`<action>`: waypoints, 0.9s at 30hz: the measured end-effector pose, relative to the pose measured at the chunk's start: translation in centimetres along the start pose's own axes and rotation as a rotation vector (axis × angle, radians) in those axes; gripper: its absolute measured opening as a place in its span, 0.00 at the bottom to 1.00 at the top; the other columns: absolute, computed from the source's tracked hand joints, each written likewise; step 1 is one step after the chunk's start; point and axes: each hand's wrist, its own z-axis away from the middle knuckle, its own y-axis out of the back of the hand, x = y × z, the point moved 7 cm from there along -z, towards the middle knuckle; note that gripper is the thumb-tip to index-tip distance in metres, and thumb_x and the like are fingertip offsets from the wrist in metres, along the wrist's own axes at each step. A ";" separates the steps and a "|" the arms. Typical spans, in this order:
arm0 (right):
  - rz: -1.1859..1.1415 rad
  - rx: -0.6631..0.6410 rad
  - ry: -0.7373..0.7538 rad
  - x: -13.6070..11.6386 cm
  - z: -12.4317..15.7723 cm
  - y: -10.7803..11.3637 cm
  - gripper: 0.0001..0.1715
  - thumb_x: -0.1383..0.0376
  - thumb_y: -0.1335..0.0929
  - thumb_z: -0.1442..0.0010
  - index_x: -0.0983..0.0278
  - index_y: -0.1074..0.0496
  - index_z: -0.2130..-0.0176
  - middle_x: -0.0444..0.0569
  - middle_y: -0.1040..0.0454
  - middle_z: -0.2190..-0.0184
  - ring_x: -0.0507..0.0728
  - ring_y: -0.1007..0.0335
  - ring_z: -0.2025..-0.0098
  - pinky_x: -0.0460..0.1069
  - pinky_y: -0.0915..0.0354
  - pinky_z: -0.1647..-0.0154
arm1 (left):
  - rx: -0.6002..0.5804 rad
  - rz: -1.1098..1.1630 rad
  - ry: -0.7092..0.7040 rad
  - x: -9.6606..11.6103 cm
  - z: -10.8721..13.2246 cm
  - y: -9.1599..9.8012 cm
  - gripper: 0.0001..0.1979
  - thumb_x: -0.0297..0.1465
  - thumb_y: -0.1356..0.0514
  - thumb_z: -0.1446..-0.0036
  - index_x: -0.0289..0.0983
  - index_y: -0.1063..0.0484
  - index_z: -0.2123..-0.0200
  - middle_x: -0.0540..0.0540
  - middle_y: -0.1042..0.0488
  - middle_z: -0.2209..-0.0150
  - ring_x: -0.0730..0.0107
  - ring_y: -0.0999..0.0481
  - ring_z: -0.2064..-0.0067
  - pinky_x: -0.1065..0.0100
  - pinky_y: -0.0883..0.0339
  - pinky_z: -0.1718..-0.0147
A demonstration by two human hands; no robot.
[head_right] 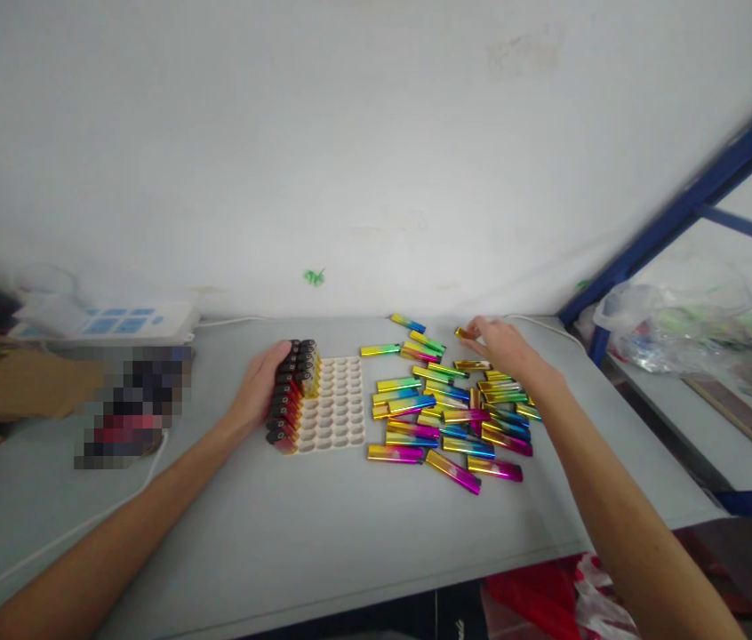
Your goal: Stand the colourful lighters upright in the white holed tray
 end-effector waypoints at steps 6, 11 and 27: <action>-0.446 0.204 0.060 -7.4 1.2 2.9 0.26 0.47 0.37 0.25 0.62 0.24 0.45 0.44 0.24 0.75 0.56 0.31 0.75 0.51 0.36 0.66 | -0.013 0.017 -0.011 0.0 0.0 -0.1 0.21 0.49 0.39 0.37 0.40 0.33 0.73 0.51 0.30 0.71 0.65 0.32 0.66 0.66 0.36 0.62; -0.880 0.221 -0.006 -13.6 1.6 0.8 0.25 0.44 0.26 0.37 0.61 0.20 0.56 0.42 0.28 0.74 0.53 0.38 0.75 0.49 0.41 0.72 | -0.006 0.011 -0.014 0.2 0.2 -0.1 0.20 0.48 0.39 0.36 0.40 0.30 0.72 0.51 0.29 0.71 0.66 0.31 0.66 0.67 0.36 0.63; -1.446 -0.245 -0.068 -23.1 3.4 -6.3 0.38 0.28 0.36 0.36 0.57 0.39 0.71 0.36 0.48 0.81 0.50 0.55 0.80 0.46 0.51 0.81 | -0.011 -0.019 0.001 0.3 0.4 -0.1 0.21 0.50 0.40 0.36 0.40 0.31 0.71 0.51 0.29 0.70 0.65 0.32 0.65 0.66 0.36 0.62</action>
